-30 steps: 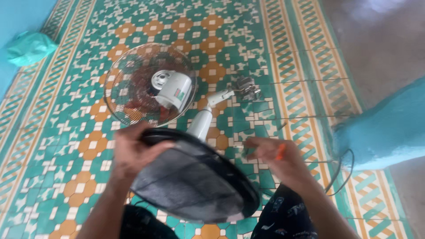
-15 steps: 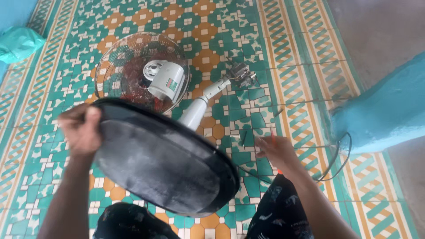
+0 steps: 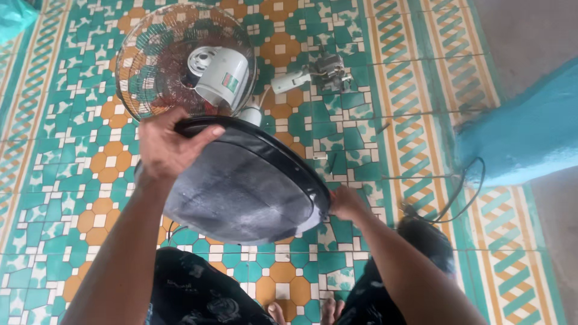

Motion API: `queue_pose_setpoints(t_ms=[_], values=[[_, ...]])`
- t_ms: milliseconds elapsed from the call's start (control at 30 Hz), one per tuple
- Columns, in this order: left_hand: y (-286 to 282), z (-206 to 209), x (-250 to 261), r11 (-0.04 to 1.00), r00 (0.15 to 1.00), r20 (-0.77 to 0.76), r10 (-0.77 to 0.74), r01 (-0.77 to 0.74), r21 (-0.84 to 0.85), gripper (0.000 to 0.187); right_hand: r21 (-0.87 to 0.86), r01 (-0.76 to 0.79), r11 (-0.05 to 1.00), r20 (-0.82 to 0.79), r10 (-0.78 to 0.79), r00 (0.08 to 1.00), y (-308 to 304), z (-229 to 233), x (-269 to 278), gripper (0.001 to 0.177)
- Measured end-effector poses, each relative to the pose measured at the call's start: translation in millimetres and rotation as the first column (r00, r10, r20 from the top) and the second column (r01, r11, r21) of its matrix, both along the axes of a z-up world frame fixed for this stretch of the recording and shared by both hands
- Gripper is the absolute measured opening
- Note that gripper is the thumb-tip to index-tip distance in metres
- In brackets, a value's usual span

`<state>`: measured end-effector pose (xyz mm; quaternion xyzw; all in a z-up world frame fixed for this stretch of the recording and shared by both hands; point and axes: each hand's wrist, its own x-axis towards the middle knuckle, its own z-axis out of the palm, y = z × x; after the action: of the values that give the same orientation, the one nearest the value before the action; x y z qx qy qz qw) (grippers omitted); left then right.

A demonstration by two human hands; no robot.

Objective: The person disassembles a white pedestal fan, removes the rear cover, and uses a screwdriver to adjust internal wiring and components. They then reassemble the fan by replacing the rear cover and securing it.

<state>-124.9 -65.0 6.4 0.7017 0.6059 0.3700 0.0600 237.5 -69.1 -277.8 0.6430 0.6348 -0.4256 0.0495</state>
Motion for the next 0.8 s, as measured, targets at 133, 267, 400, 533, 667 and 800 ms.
queue_pose_setpoints(t_ms=[133, 267, 400, 533, 667, 800], values=[[7, -21, 5, 0.993, 0.991, -0.091, -0.099, 0.104, 0.059, 0.051, 0.22, -0.077, 0.972, -0.056, 0.091, 0.994, -27, -68, -17, 0.027], [12, -38, 18, 0.984, 0.973, -0.199, -0.118, 0.142, 0.111, 0.057, 0.316, 0.062, 0.947, -0.139, -0.018, 0.99, -47, -98, -30, 0.036], [25, -46, 28, 0.996, 0.939, -0.332, -0.094, 0.088, -0.033, 0.063, 0.479, 0.043, 0.877, -0.217, 0.071, 0.974, -51, -94, -45, 0.039], [32, -49, 34, 0.975, 0.939, -0.309, -0.151, 0.193, 0.107, 0.054, 0.737, -0.001, 0.676, -0.273, 0.299, 0.914, -43, -90, -48, 0.037], [40, -46, 38, 0.973, 0.967, -0.165, -0.196, 0.212, 0.087, 0.052, 0.283, -0.26, 0.923, -0.087, 0.294, 0.952, -27, -104, -44, 0.031], [50, -35, 39, 0.981, 0.978, -0.137, -0.154, 0.135, -0.141, 0.054, -0.04, -0.2, 0.979, -0.157, 0.191, 0.969, 5, -115, -25, 0.035]])
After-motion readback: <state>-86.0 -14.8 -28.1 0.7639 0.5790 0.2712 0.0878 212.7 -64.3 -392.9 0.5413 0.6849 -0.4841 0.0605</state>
